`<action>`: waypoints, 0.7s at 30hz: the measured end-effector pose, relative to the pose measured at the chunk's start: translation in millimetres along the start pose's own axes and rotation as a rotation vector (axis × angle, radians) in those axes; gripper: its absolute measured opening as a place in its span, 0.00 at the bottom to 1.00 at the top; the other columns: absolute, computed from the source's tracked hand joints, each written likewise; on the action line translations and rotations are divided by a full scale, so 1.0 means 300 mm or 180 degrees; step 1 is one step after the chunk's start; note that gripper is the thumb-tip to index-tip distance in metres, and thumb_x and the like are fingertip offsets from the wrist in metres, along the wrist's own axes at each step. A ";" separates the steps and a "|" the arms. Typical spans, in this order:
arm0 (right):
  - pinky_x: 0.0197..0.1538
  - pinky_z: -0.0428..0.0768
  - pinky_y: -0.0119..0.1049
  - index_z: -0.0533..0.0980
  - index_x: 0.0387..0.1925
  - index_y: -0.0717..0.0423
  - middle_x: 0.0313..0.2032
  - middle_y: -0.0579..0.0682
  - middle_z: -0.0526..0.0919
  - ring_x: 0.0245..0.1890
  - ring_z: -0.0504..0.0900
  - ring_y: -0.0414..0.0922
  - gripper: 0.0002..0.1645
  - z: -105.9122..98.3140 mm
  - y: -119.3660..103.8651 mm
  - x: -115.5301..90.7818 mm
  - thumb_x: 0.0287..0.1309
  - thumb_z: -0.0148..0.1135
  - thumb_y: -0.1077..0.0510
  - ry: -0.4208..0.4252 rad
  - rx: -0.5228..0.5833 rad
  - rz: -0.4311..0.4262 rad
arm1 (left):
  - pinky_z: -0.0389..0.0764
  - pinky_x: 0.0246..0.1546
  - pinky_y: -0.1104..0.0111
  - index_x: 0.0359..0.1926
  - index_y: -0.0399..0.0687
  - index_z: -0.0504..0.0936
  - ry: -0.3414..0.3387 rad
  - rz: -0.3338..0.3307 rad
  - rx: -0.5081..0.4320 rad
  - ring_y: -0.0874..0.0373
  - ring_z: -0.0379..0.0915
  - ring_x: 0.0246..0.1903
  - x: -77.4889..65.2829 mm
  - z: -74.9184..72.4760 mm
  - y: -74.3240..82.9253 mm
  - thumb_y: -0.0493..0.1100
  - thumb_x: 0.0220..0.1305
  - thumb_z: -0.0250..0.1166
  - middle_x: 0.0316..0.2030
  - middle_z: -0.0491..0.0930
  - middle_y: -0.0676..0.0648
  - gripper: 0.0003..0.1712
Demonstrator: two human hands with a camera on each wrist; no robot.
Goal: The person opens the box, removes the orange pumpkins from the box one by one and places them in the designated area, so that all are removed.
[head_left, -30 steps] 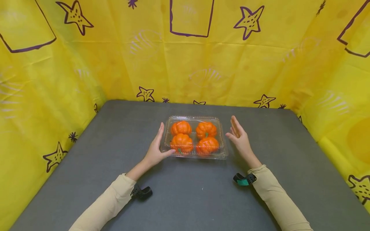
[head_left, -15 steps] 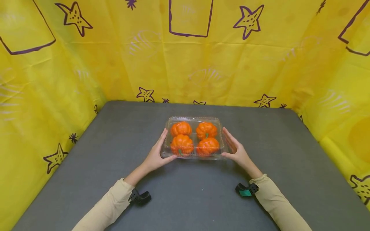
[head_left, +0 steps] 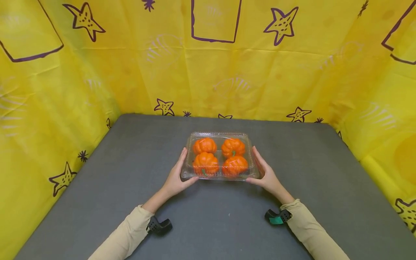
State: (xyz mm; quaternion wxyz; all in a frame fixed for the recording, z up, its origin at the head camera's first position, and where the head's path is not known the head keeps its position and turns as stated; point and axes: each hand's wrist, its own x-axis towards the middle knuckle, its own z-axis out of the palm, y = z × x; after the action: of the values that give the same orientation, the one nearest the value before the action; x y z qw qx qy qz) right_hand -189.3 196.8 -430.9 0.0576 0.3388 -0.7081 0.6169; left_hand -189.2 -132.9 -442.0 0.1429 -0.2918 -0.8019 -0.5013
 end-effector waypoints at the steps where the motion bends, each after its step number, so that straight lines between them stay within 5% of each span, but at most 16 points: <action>1: 0.61 0.50 0.27 0.43 0.64 0.74 0.64 0.71 0.38 0.65 0.42 0.55 0.56 0.001 -0.007 0.001 0.35 0.65 0.80 0.0024 -0.0036 -0.0013 | 0.47 0.61 0.57 0.67 0.35 0.44 0.0010 0.0012 -0.0064 0.47 0.40 0.65 0.001 0.004 -0.007 0.37 0.44 0.71 0.66 0.43 0.35 0.56; 8: 0.61 0.50 0.26 0.46 0.64 0.73 0.66 0.66 0.39 0.65 0.45 0.45 0.51 0.006 0.007 -0.009 0.39 0.63 0.80 0.0020 0.0087 0.0180 | 0.48 0.59 0.74 0.63 0.22 0.45 0.0073 0.0340 -0.0588 0.33 0.41 0.61 0.004 0.001 0.043 0.21 0.39 0.66 0.63 0.45 0.26 0.52; 14: 0.61 0.50 0.28 0.48 0.64 0.70 0.66 0.64 0.41 0.65 0.46 0.45 0.51 -0.006 0.052 -0.013 0.39 0.64 0.78 0.0033 0.0202 0.0044 | 0.49 0.59 0.74 0.59 0.15 0.50 0.0119 0.0442 -0.0251 0.28 0.46 0.57 0.011 -0.012 0.099 0.22 0.40 0.65 0.58 0.50 0.21 0.46; 21: 0.61 0.52 0.28 0.50 0.63 0.73 0.65 0.65 0.43 0.65 0.48 0.43 0.51 -0.017 0.066 -0.009 0.37 0.66 0.77 0.0056 0.0284 0.0051 | 0.52 0.58 0.72 0.57 0.16 0.56 0.0265 0.0543 0.0102 0.30 0.54 0.55 0.010 -0.006 0.075 0.26 0.39 0.66 0.56 0.57 0.22 0.43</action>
State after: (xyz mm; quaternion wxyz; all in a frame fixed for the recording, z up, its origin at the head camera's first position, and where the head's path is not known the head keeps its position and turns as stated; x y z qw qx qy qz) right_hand -199.8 202.7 -447.7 0.0436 0.3299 -0.6820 0.6512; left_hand -178.0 -126.2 -423.4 0.2230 -0.3356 -0.7754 -0.4861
